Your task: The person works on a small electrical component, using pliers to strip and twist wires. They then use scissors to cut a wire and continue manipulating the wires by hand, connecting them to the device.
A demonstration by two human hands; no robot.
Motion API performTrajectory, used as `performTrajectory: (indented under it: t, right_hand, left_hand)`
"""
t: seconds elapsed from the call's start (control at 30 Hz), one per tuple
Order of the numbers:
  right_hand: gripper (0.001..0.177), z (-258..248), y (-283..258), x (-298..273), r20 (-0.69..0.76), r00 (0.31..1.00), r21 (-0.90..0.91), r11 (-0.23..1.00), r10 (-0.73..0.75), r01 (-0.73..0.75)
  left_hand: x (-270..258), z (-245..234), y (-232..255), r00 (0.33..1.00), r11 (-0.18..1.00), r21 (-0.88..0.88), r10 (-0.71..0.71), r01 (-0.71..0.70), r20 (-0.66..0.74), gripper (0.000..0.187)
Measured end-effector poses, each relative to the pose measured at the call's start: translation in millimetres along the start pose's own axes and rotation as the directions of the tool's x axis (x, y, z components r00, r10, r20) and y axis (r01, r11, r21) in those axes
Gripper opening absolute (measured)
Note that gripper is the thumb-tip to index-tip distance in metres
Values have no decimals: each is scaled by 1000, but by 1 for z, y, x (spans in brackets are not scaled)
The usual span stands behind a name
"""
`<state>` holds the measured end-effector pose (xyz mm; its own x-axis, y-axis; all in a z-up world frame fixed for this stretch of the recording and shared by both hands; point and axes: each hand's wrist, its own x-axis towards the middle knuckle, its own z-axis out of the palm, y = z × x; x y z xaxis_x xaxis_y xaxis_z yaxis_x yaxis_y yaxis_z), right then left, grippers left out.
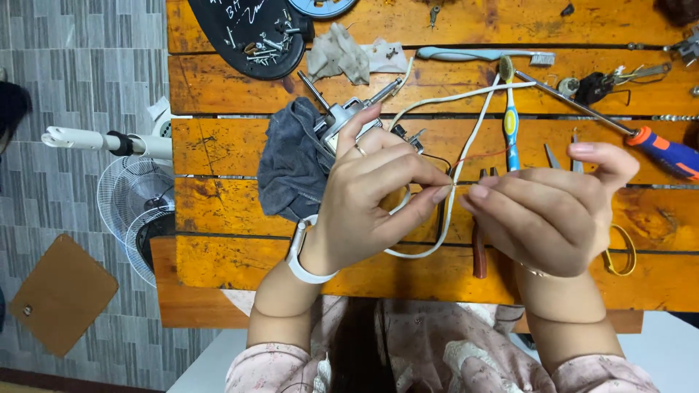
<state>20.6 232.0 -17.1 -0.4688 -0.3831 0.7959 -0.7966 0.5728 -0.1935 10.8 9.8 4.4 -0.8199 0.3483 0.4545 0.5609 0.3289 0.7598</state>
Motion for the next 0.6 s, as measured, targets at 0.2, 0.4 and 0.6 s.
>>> performTrajectory:
  t: [0.2,0.4,0.6]
  right_hand:
    - [16,1,1,-3,14,1000,-67,998,-6,7]
    - [20,8,1,4,-12,1000,-38,999,17,-17]
    - [22,10,-11,12,432,741,514,534,515,-671]
  left_hand:
    - [-2,2,3,1000,1000,18,3,-3,1,3]
    - [-1,5,-1,998,997,54,61,-60,-6,4]
    - [-3,6,-4,993,983,145,102,-111,63,5]
